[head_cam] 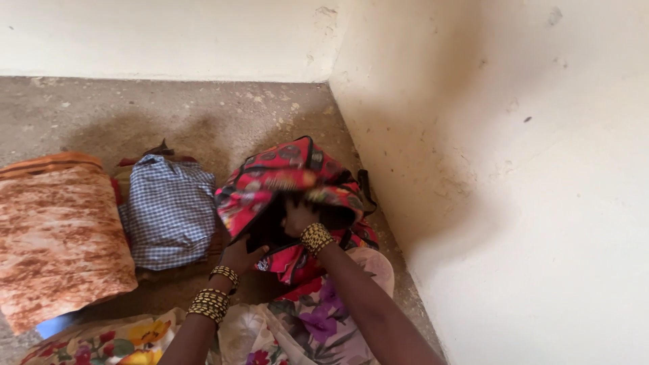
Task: The person sits on the floor and folds a patterned cloth, then a checkered shirt, smoothing and turning the fabric as they fold. They place the folded items on a rolled mat, then open a backpack and pack the folded clothes and a red towel into it, finishing by folding another blue cloth.
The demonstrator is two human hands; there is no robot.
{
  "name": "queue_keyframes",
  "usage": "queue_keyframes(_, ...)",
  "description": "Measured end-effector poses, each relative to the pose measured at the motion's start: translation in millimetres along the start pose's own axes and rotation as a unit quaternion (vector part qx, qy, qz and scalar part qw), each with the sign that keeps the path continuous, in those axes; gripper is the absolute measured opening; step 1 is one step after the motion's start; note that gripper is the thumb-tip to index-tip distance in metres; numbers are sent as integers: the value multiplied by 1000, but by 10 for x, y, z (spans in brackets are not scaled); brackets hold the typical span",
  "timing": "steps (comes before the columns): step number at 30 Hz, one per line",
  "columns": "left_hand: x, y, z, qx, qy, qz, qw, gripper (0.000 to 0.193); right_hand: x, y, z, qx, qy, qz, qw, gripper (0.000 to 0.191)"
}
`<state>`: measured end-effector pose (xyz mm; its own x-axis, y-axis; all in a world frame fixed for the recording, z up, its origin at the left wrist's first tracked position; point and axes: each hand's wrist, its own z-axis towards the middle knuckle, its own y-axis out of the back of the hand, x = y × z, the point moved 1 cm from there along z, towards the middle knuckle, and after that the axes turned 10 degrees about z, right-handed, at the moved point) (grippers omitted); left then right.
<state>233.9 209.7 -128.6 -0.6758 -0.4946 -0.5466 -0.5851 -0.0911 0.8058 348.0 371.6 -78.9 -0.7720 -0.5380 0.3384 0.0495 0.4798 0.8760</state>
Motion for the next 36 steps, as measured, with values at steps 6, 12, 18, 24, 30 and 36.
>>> queue_keyframes(6, -153, 23, -130, 65, 8, 57, 996, 84, -102, 628, -75, -387, 201, 105, 894, 86)
queue_keyframes(12, -268, -65, -123, 26, -21, 83, 996, 90, -148, 709, -79, -345, 97, 261, 896, 82)
queue_keyframes(18, -575, 177, 510, -88, -112, -78, 987, 68, -148, 700, -187, -439, 184, 213, 853, 85)
queue_keyframes(24, -731, 776, 1151, -263, -102, -155, 947, 59, -281, 583, -252, -378, 186, 196, 885, 90)
queue_keyframes(30, -695, 646, 888, -122, -19, -134, 983, 70, -246, 269, -61, -370, 267, 205, 866, 66)
queue_keyframes(36, -583, 496, 227, -135, -150, -359, 911, 42, -187, 265, -149, -365, 273, 245, 856, 38)
